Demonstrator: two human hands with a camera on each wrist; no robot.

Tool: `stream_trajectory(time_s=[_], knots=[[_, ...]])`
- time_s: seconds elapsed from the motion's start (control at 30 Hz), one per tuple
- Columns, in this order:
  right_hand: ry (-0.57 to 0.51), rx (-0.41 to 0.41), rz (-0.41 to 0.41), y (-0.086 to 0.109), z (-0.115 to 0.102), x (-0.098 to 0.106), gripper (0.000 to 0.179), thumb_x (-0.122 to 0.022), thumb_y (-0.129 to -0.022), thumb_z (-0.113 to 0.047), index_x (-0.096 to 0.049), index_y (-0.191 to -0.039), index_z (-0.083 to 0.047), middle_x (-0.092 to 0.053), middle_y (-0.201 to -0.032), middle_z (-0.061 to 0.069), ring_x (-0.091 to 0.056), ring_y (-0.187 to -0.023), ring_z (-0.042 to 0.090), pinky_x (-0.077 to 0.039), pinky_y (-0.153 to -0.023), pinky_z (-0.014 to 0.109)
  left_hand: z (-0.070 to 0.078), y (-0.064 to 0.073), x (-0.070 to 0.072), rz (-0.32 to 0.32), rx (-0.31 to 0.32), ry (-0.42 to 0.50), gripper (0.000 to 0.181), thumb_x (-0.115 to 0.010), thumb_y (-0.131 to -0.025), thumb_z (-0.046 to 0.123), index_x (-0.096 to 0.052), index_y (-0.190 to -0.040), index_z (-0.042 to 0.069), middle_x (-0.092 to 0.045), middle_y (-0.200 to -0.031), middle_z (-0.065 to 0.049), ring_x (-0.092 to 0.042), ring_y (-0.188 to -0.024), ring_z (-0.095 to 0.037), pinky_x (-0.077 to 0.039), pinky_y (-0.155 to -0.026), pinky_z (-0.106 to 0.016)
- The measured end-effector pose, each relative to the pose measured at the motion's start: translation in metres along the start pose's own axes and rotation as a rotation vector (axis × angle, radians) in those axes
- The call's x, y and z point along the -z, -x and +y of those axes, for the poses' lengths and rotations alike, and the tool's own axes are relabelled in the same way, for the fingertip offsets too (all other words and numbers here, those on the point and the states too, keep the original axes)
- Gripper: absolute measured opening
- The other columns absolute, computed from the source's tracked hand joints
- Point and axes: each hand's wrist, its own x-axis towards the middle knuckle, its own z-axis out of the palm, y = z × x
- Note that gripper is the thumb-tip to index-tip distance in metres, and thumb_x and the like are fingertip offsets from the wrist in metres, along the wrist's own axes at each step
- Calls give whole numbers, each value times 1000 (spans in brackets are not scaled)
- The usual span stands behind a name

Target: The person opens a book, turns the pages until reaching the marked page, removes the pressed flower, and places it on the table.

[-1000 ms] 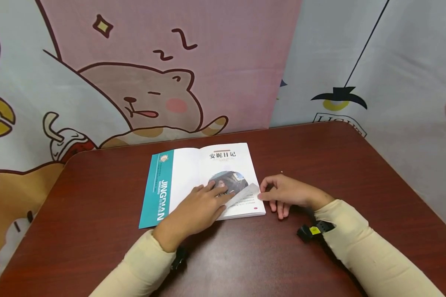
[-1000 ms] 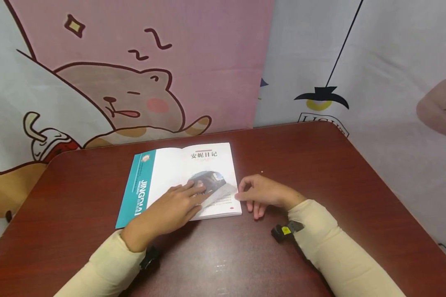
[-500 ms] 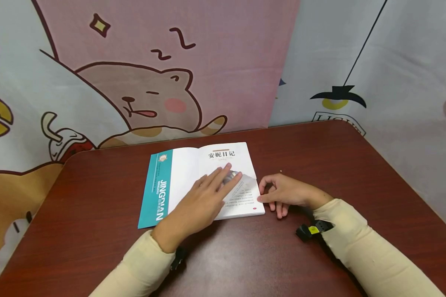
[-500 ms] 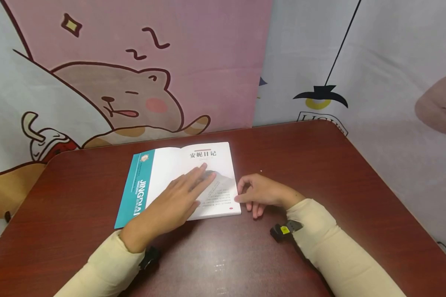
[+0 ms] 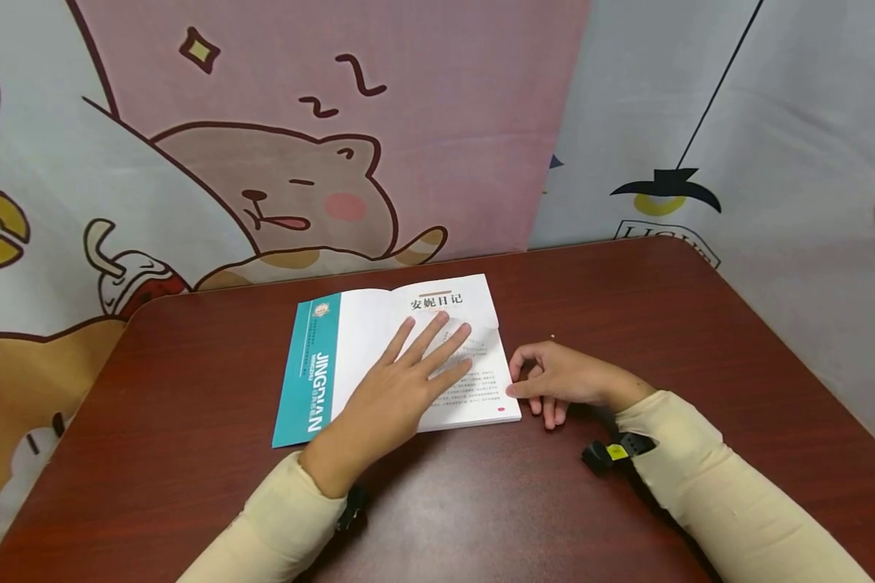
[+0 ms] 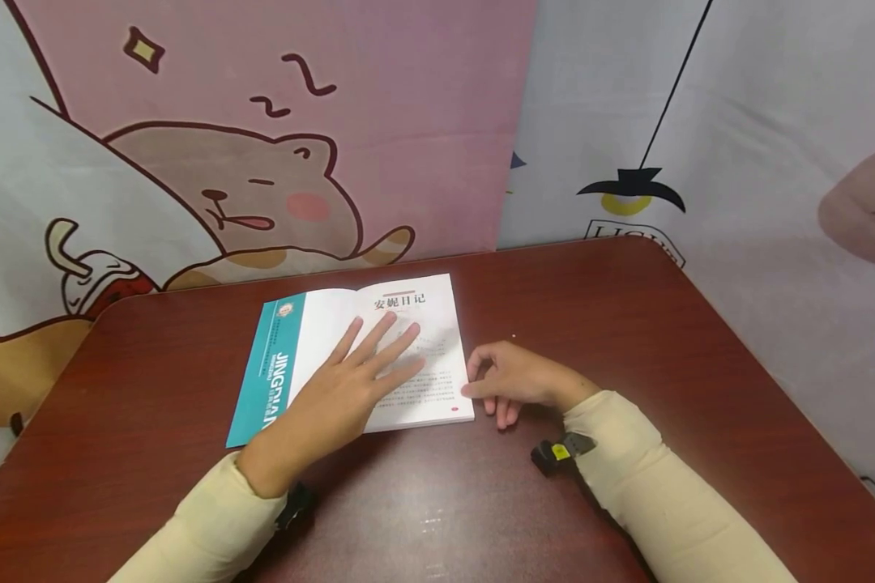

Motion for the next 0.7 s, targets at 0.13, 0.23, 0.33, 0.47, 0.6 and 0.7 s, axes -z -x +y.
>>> stream_trajectory(time_s=[0.13, 0.23, 0.33, 0.47, 0.6, 0.7], knots=[[-5, -3, -1, 0, -1, 0, 31, -72, -92, -23, -53, -105, -2, -64, -63, 7, -64, -43, 17, -52, -40, 30, 0, 1, 0, -13, -11, 8, 51, -64, -88, 1, -63, -137, 17, -31, -164, 0, -10, -157, -23, -9, -127, -45], [-1, -4, 0, 0, -1, 0, 30, -72, -92, -23, -53, -105, -2, -64, -63, 7, -64, -43, 17, -52, -41, 30, -1, 2, -1, -34, -5, 22, 43, -61, -92, 2, -65, -133, 14, -36, -162, -1, -16, -156, -23, -11, -127, -42], [0, -2, 1, 0, -1, 1, 30, -72, -93, -23, -53, -105, -3, -64, -63, 7, -64, -43, 17, -52, -41, 30, -1, 2, -2, -50, 3, 32, 41, -58, -94, 4, -65, -133, 12, -39, -160, -2, -19, -156, -23, -13, -127, -41], [0, 1, 2, -1, 0, 1, 31, -72, -92, -23, -53, -105, -3, -64, -63, 7, -64, -43, 17, -52, -41, 30, -2, 2, -2, -61, 12, 49, 41, -57, -95, 4, -64, -135, 10, -40, -159, -4, -23, -155, -24, -16, -126, -40], [3, 3, -2, 0, 1, 0, 31, -73, -92, -23, -53, -104, -2, -64, -63, 8, -64, -43, 18, -52, -41, 31, -2, 4, -3, -78, 28, 76, 43, -57, -95, 4, -62, -137, 10, -40, -160, -5, -24, -154, -25, -17, -126, -40], [2, 2, -1, 0, 0, -1, 31, -73, -92, -23, -53, -104, -2, -64, -63, 8, -64, -43, 18, -52, -41, 31, -3, 4, -4, -86, 40, 85, 44, -57, -94, 4, -61, -138, 10, -40, -160, -5, -24, -154, -25, -19, -126, -40]])
